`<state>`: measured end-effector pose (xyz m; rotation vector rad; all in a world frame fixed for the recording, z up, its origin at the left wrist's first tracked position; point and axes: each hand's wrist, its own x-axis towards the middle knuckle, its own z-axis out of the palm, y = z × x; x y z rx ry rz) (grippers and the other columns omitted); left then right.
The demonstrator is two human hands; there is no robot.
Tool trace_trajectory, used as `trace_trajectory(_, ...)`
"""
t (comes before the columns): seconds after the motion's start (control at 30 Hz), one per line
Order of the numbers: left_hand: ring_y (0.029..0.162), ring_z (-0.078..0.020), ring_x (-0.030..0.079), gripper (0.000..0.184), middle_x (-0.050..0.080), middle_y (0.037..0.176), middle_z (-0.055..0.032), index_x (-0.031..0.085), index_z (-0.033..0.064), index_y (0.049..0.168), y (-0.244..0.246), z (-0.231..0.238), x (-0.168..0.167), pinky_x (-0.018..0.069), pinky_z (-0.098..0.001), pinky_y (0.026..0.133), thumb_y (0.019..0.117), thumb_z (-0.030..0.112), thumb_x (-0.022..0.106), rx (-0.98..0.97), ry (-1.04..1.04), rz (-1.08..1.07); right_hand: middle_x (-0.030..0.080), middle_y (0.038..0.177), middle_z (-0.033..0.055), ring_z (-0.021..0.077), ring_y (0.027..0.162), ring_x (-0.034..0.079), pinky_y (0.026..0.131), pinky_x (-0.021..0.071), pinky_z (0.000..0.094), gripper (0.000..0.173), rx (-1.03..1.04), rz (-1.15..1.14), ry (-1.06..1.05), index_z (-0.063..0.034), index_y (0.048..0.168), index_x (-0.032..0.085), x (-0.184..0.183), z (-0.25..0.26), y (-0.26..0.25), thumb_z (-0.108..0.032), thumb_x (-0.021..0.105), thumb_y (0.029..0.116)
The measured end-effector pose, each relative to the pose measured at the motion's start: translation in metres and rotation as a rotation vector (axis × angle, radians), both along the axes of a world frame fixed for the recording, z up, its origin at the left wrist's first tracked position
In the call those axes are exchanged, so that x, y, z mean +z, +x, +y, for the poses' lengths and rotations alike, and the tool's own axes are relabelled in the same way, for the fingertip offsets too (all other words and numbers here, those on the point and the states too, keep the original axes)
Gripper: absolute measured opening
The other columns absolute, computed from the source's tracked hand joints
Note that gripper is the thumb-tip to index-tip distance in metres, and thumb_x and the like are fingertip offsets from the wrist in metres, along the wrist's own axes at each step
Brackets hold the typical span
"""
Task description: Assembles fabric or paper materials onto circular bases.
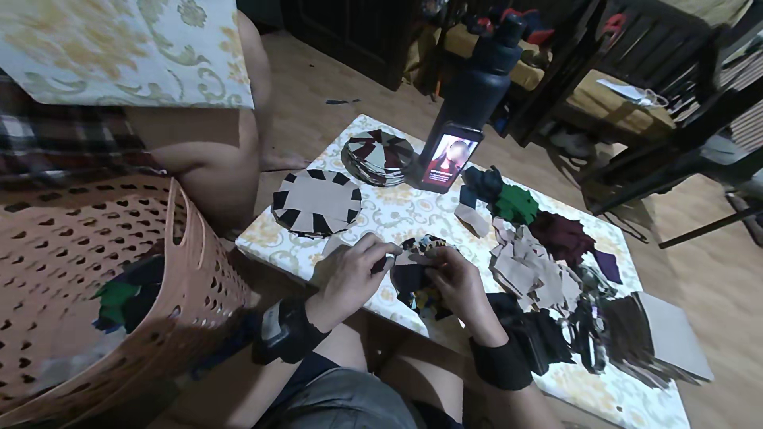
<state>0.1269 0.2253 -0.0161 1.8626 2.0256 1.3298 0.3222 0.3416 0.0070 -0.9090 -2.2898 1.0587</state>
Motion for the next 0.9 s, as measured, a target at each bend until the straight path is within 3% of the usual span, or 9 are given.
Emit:
trace_trajectory(0.1, 0.078, -0.0227, 0.068, 0.023, 0.069, 0.103, -0.0088, 0.077, 0.0169, 0.114, 0.002, -0.003, -0.003, 0.0567, -0.0454, 0.067, 0.0978, 0.028, 0.065, -0.048, -0.082, 0.042, 0.073, 0.108, 0.0089, 0.0104, 0.090, 0.071, 0.082, 0.0586, 0.0280, 0.026, -0.012, -0.013, -0.011, 0.0000, 0.121, 0.064, 0.001, 0.000, 0.000, -0.003, 0.066, 0.0946)
trace_trajectory(0.3, 0.080, -0.0305, 0.068, 0.031, 0.069, 0.099, -0.0138, 0.079, 0.0182, 0.116, 0.005, -0.004, -0.002, 0.0557, -0.0500, 0.070, 0.0954, 0.039, 0.069, -0.073, -0.221, 0.194, 0.075, 0.111, 0.0060, 0.0085, 0.093, 0.072, 0.084, 0.0586, 0.0274, 0.025, 0.003, -0.011, -0.016, -0.0019, 0.120, 0.065, -0.002, 0.000, -0.003, -0.005, 0.067, 0.0954)
trace_trajectory(0.47, 0.080, -0.0301, 0.068, 0.032, 0.069, 0.097, -0.0138, 0.079, 0.0170, 0.115, 0.005, -0.004, -0.005, 0.0552, -0.0494, 0.071, 0.0944, 0.039, 0.069, -0.062, -0.202, 0.194, 0.074, 0.103, 0.0098, 0.0140, 0.088, 0.072, 0.082, 0.0588, 0.0317, 0.024, -0.041, -0.061, 0.101, -0.0002, 0.118, 0.067, 0.000, -0.005, -0.006, -0.008, 0.066, 0.0957)
trace_trajectory(0.57, 0.081, -0.0297, 0.069, 0.032, 0.070, 0.096, -0.0129, 0.079, 0.0172, 0.113, 0.006, -0.004, -0.006, 0.0556, -0.0485, 0.072, 0.0944, 0.040, 0.068, -0.056, -0.191, 0.207, 0.073, 0.104, 0.0126, 0.0234, 0.092, 0.071, 0.084, 0.0583, 0.0437, 0.023, -0.082, -0.156, 0.220, -0.0016, 0.118, 0.069, 0.000, -0.005, -0.006, -0.008, 0.064, 0.0960)
trace_trajectory(0.63, 0.080, -0.0294, 0.068, 0.032, 0.070, 0.095, -0.0126, 0.080, 0.0172, 0.112, 0.006, -0.004, -0.007, 0.0554, -0.0480, 0.071, 0.0945, 0.041, 0.068, -0.056, -0.189, 0.214, 0.071, 0.107, 0.0136, 0.0282, 0.092, 0.071, 0.080, 0.0583, 0.0490, 0.020, -0.117, -0.221, 0.345, -0.0039, 0.115, 0.070, -0.003, -0.006, -0.005, -0.010, 0.062, 0.0984)
trace_trajectory(0.7, 0.080, -0.0297, 0.068, 0.031, 0.069, 0.095, -0.0127, 0.080, 0.0168, 0.112, 0.006, -0.004, -0.006, 0.0553, -0.0485, 0.072, 0.0945, 0.040, 0.068, -0.057, -0.191, 0.212, 0.071, 0.103, 0.0141, 0.0294, 0.087, 0.072, 0.073, 0.0592, 0.0486, 0.017, -0.152, -0.193, 0.473, -0.0046, 0.110, 0.072, -0.006, -0.005, -0.002, -0.009, 0.062, 0.0980)
trace_trajectory(0.8, 0.080, -0.0309, 0.068, 0.031, 0.069, 0.095, -0.0137, 0.080, 0.0150, 0.111, 0.007, -0.004, -0.006, 0.0553, -0.0497, 0.073, 0.0946, 0.039, 0.069, -0.062, -0.189, 0.210, 0.070, 0.099, 0.0129, 0.0243, 0.077, 0.069, 0.069, 0.0594, 0.0423, 0.015, -0.163, -0.109, 0.491, -0.0032, 0.108, 0.073, -0.005, -0.006, 0.003, -0.008, 0.065, 0.0960)
trace_trajectory(0.9, 0.078, -0.0306, 0.069, 0.030, 0.069, 0.093, -0.0135, 0.080, 0.0144, 0.109, 0.007, -0.005, -0.007, 0.0557, -0.0492, 0.071, 0.0942, 0.038, 0.069, -0.060, -0.170, 0.220, 0.070, 0.104, 0.0146, 0.0274, 0.089, 0.071, 0.078, 0.0588, 0.0455, 0.019, -0.075, -0.181, 0.383, -0.0037, 0.113, 0.072, -0.007, -0.010, 0.006, -0.007, 0.059, 0.0989)
